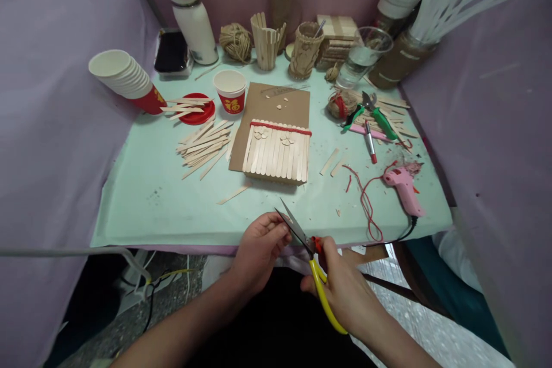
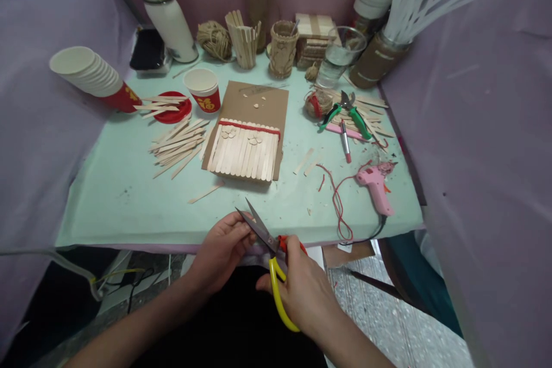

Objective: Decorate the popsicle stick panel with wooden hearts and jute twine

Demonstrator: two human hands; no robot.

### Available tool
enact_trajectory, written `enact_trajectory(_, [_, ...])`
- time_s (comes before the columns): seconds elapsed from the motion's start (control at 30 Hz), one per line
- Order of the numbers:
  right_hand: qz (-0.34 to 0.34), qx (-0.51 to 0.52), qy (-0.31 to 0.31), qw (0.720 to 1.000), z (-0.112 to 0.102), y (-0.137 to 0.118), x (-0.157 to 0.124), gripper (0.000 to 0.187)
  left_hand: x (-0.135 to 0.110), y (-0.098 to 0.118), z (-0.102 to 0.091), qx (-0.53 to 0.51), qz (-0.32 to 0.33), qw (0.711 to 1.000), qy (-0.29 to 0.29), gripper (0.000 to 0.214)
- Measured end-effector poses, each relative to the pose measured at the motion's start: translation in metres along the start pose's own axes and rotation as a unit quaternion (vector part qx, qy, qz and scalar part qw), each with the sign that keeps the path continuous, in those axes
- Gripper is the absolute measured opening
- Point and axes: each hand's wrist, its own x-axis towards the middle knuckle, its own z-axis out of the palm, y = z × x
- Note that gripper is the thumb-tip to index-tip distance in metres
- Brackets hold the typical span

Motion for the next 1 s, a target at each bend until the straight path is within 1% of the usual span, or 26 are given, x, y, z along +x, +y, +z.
enact_trajectory(0.33, [0.001, 0.013, -0.011, 1.0, 0.0016, 0.0015, -0.0005, 0.037, 0.0011, -0.0037, -0.0025, -0.004, 0.0, 1.0, 0.001, 0.019])
enact_trajectory(0.47, [-0.011, 0.012, -0.007, 1.0, 0.0032, 0.0011, 0.0002, 0.034, 0.0003, -0.003, -0.0014, -0.011, -0.006, 1.0, 0.001, 0.021])
enact_trajectory(0.57, [-0.003, 0.013, -0.012, 1.0, 0.0031, -0.0003, 0.0001, 0.032, 0.0001, -0.0014, -0.0005, -0.013, -0.011, 1.0, -0.001, 0.021])
enact_trajectory(0.77, [-0.011, 0.057, -0.034, 0.998, 0.0019, 0.0009, -0.0014, 0.026, 0.0003, -0.0008, 0.0002, -0.016, -0.012, 1.0, -0.003, 0.019])
enact_trajectory(0.9, [-0.021, 0.072, -0.035, 0.997, 0.0027, 0.0022, -0.001, 0.023, 0.0002, -0.0005, 0.0015, -0.02, -0.017, 1.0, -0.003, 0.018])
enact_trajectory(1.0, [-0.012, 0.078, -0.044, 0.996, 0.002, 0.0002, -0.001, 0.02, -0.0003, 0.0, 0.0033, -0.023, -0.022, 0.999, -0.002, 0.019])
